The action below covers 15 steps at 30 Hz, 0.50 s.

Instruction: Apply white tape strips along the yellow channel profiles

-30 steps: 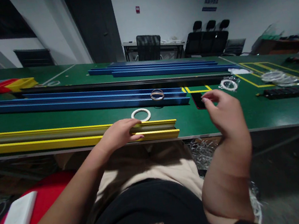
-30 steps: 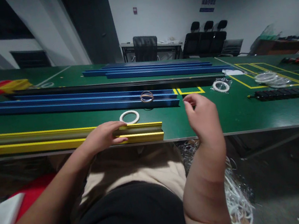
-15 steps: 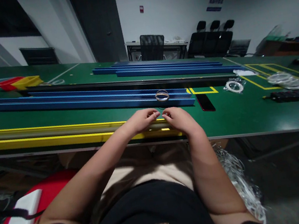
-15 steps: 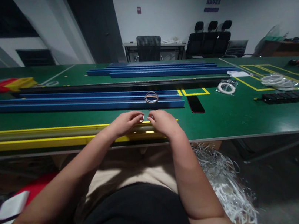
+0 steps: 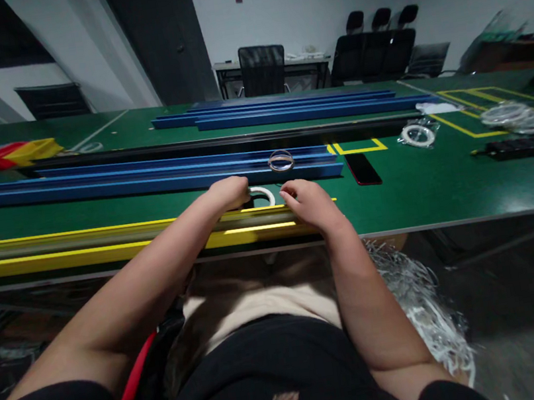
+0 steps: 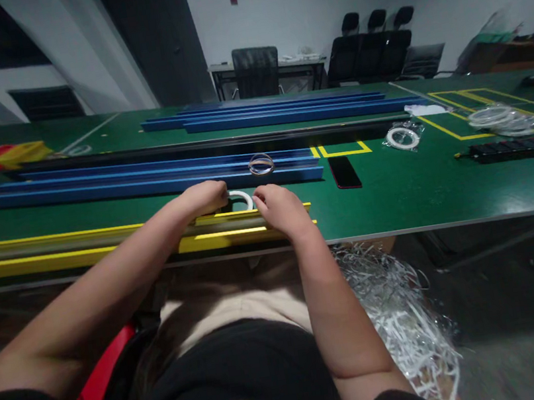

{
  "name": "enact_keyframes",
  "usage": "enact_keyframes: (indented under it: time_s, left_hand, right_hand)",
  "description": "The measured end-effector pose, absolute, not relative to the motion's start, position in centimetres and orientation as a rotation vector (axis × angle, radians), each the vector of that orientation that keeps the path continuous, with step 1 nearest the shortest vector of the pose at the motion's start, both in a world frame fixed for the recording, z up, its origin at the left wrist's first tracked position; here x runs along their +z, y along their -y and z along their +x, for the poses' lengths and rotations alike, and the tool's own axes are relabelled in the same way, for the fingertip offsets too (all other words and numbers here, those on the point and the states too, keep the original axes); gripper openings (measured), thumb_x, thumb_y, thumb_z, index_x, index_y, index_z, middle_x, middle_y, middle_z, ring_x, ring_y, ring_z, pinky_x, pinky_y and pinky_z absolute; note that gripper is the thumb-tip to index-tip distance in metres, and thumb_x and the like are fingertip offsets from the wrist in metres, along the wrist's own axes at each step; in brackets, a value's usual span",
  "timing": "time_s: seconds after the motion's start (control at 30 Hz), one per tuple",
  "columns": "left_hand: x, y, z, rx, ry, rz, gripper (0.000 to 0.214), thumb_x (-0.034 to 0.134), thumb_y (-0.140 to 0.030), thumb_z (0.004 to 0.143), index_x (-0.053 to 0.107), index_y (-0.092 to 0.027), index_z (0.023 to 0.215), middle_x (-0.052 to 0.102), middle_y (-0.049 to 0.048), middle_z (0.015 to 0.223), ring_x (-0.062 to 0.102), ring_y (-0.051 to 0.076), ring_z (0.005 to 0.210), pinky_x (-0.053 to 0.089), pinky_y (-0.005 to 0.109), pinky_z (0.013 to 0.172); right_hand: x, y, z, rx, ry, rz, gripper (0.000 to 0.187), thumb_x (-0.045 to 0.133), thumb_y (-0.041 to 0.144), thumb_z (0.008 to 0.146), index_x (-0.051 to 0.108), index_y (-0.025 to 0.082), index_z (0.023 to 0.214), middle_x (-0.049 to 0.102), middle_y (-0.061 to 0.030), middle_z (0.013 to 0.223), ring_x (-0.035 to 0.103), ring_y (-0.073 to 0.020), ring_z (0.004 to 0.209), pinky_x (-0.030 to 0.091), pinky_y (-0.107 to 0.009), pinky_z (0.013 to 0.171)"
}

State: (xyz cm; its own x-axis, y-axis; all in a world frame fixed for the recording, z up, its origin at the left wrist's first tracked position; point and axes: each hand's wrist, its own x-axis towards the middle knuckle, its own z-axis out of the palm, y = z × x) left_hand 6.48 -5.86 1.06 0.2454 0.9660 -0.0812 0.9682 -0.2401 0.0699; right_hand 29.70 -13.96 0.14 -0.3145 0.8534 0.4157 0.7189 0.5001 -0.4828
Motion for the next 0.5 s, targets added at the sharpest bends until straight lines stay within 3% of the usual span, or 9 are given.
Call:
enact_keyframes:
  time_s: [0.13,0.27,0.4,0.5]
  left_hand:
    - [2.2,6.1,6.3,0.579,-1.382,2.264,0.036,0.066,-0.039,0.083,0.068,-0.018,0.112,0.075,0.0066,0.086,0.069,0.021,0.077,0.052,0.03,0.071]
    - [3.2,7.0,7.9,0.928,-0.931,1.985,0.045,0.076,-0.047,0.077,0.069,-0.014,0.107,0.075,0.0078,0.096,0.069,0.021,0.087,0.055,0.034,0.081]
    - [3.0,8.2,10.4,1.013,-0.819,1.709,0.046,0.079,-0.044,0.075,0.067,-0.013,0.107,0.074,0.0086,0.099,0.071,0.02,0.085,0.056,0.032,0.075]
    - [2.1,8.6,11.6,1.027,-0.878,1.652,0.039,0.074,-0.041,0.08,0.066,-0.013,0.105,0.074,0.0092,0.099,0.072,0.02,0.082,0.055,0.028,0.065]
  right_hand:
    - [-0.9,12.9,29.9,0.222,1.879,-1.22,0.031,0.056,0.036,0.095,0.067,0.018,0.119,0.067,-0.0139,0.122,0.061,-0.026,0.115,0.048,-0.04,0.102]
    - [-1.2,12.3,30.2,0.304,1.647,-1.222,0.048,0.058,0.041,0.094,0.059,0.015,0.134,0.063,-0.0181,0.13,0.061,-0.0275,0.116,0.049,-0.043,0.103]
    - [-0.9,12.4,30.7,0.381,1.569,-1.186,0.033,0.055,0.044,0.095,0.071,0.02,0.111,0.072,-0.0101,0.104,0.065,-0.0246,0.096,0.053,-0.041,0.091]
    - [-0.8,12.6,31.0,0.444,1.475,-1.174,0.034,0.056,0.05,0.093,0.073,0.021,0.099,0.072,-0.0066,0.091,0.065,-0.0221,0.085,0.053,-0.036,0.08]
